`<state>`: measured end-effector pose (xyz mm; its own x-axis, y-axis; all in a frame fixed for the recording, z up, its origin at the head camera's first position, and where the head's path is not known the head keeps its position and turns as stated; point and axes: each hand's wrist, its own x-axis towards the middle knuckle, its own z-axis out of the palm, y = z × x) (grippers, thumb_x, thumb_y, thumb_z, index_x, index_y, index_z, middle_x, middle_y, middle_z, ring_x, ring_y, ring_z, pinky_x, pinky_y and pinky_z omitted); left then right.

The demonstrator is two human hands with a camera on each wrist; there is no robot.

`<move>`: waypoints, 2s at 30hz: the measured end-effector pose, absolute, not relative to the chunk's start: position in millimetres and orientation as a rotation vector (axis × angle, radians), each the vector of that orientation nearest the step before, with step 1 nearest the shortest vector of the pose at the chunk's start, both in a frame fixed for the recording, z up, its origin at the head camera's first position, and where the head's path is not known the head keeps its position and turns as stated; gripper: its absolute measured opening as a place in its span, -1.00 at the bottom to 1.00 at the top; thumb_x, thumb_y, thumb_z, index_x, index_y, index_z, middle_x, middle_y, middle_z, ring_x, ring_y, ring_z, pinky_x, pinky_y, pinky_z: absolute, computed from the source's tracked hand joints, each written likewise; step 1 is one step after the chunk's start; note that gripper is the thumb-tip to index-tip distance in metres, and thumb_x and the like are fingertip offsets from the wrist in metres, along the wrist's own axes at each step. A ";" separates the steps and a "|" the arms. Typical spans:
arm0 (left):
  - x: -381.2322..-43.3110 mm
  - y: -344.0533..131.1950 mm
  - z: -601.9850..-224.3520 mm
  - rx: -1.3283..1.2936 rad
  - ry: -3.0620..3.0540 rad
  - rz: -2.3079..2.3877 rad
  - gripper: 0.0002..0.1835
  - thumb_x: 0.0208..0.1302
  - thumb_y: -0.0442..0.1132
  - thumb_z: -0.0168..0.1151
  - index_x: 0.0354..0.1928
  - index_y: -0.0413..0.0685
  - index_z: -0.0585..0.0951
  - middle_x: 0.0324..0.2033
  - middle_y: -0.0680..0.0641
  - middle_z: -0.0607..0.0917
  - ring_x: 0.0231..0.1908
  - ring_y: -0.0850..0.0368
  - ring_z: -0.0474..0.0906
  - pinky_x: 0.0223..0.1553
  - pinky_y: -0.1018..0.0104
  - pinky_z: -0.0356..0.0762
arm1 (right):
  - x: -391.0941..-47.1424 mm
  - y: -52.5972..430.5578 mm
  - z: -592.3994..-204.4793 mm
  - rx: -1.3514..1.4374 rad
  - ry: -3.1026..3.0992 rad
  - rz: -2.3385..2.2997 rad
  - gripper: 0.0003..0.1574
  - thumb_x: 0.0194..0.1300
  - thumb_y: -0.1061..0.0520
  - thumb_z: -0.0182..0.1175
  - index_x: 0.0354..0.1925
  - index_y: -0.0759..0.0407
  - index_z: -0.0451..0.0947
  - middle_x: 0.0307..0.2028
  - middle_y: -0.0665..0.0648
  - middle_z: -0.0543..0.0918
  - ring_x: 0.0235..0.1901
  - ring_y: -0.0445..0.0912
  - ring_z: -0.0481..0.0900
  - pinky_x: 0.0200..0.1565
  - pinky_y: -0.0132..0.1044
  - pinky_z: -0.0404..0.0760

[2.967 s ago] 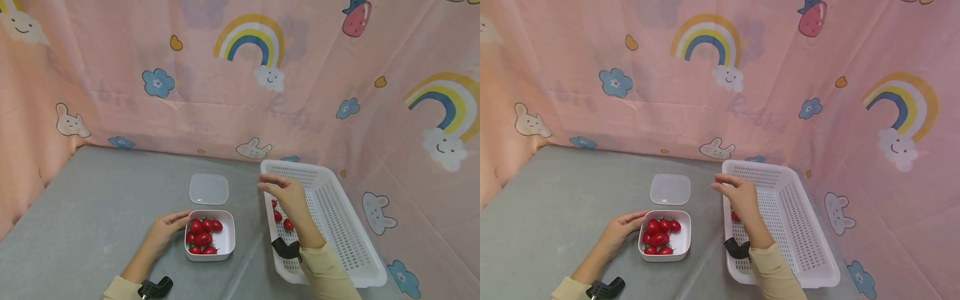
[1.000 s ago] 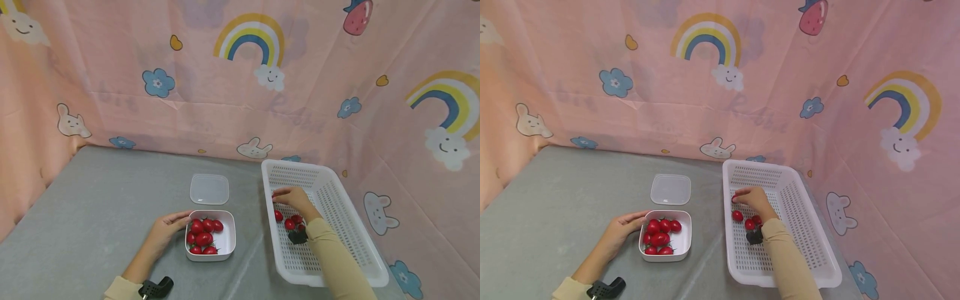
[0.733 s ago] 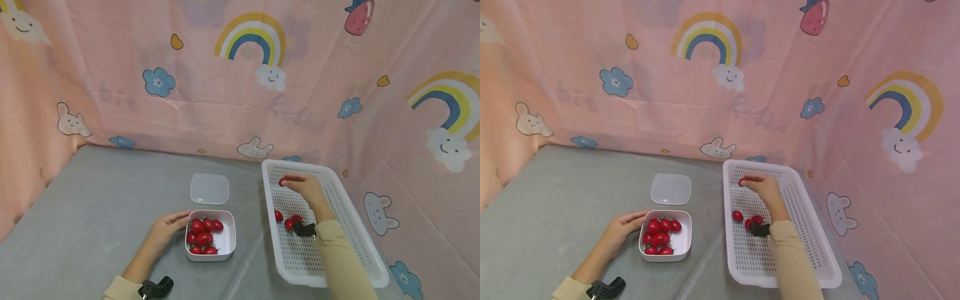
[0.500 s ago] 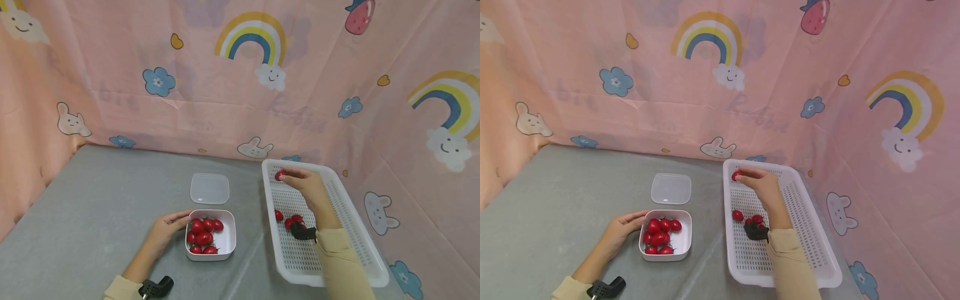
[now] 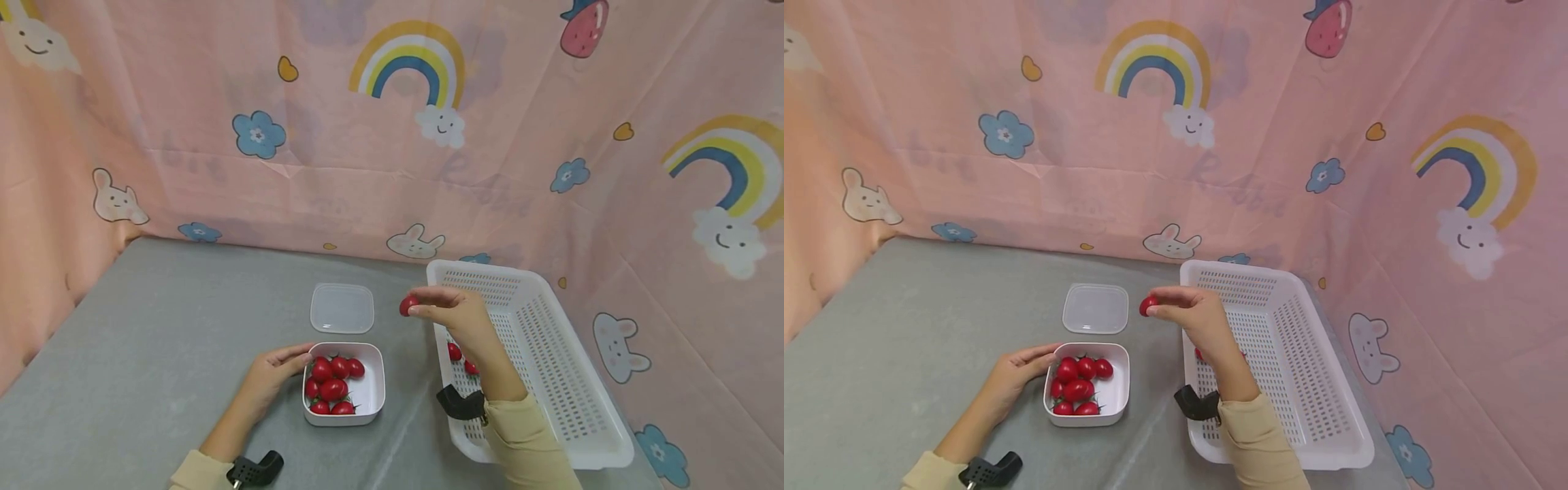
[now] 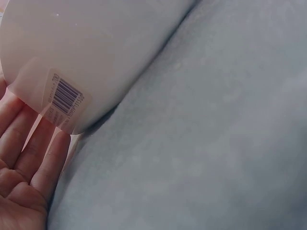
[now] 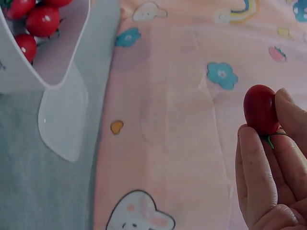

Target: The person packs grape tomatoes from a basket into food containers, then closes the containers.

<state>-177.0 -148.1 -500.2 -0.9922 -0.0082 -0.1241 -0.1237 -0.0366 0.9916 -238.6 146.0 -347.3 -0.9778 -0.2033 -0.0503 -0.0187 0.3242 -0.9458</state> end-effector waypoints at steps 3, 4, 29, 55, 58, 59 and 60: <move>-176.9 -148.1 -500.2 -0.148 2.127 2.202 -0.58 0.32 -0.27 0.30 0.14 -0.37 0.60 0.00 -0.09 0.76 -0.14 0.47 0.64 -0.03 0.50 0.56 | -232.6 135.0 -348.9 -0.220 2.430 -1.727 -0.57 0.15 0.14 0.46 0.01 0.22 0.70 -0.11 0.09 0.79 -0.11 -0.16 0.67 0.07 -0.25 0.53; -176.7 -148.0 -500.2 -0.155 2.127 2.200 -0.58 0.32 -0.26 0.30 0.14 -0.37 0.60 0.00 -0.08 0.76 -0.14 0.47 0.64 -0.04 0.50 0.56 | -230.2 131.5 -349.4 -0.230 2.424 -1.730 -0.57 0.14 0.16 0.46 0.00 0.23 0.70 -0.11 0.11 0.79 -0.11 -0.15 0.67 0.06 -0.25 0.54; -180.2 -147.9 -506.8 -0.199 2.169 2.160 -0.59 0.29 -0.21 0.33 0.12 -0.29 0.65 -0.04 -0.03 0.78 -0.14 0.43 0.65 -0.04 0.46 0.56 | -175.0 65.7 -387.8 -0.285 2.275 -1.844 -0.67 0.07 0.21 0.50 -0.15 0.28 0.76 -0.18 0.24 0.80 -0.10 -0.16 0.66 -0.05 -0.34 0.63; -178.5 -148.1 -505.0 -0.110 2.154 2.212 -0.58 0.31 -0.21 0.31 0.11 -0.34 0.63 -0.03 -0.08 0.77 -0.15 0.46 0.64 -0.06 0.48 0.57 | -169.9 60.3 -440.3 -0.219 2.374 -1.686 -0.70 0.01 0.18 0.52 -0.22 0.24 0.79 -0.17 0.19 0.80 -0.08 -0.14 0.61 -0.07 -0.35 0.60; -178.3 -148.0 -503.0 -0.134 2.153 2.194 -0.59 0.32 -0.25 0.30 0.13 -0.36 0.62 -0.01 -0.12 0.76 -0.15 0.46 0.64 -0.05 0.48 0.56 | -169.3 59.5 -440.1 -0.227 2.390 -1.655 -0.71 0.01 0.18 0.52 -0.23 0.23 0.79 -0.19 0.18 0.80 -0.08 -0.13 0.59 -0.09 -0.37 0.57; -177.9 -147.8 -502.2 -0.140 2.148 2.194 -0.59 0.32 -0.26 0.30 0.13 -0.36 0.61 -0.02 -0.10 0.77 -0.15 0.46 0.64 -0.05 0.48 0.56 | -169.2 59.2 -440.0 -0.232 2.397 -1.643 -0.71 0.01 0.17 0.52 -0.23 0.23 0.79 -0.19 0.18 0.80 -0.09 -0.13 0.59 -0.11 -0.39 0.57; -177.7 -147.7 -502.0 -0.147 2.145 2.196 -0.60 0.31 -0.27 0.30 0.13 -0.36 0.62 -0.03 -0.08 0.77 -0.15 0.46 0.64 -0.05 0.49 0.56 | -169.0 59.0 -440.0 -0.242 2.407 -1.629 -0.72 0.01 0.18 0.52 -0.24 0.23 0.79 -0.20 0.18 0.80 -0.10 -0.13 0.58 -0.14 -0.42 0.56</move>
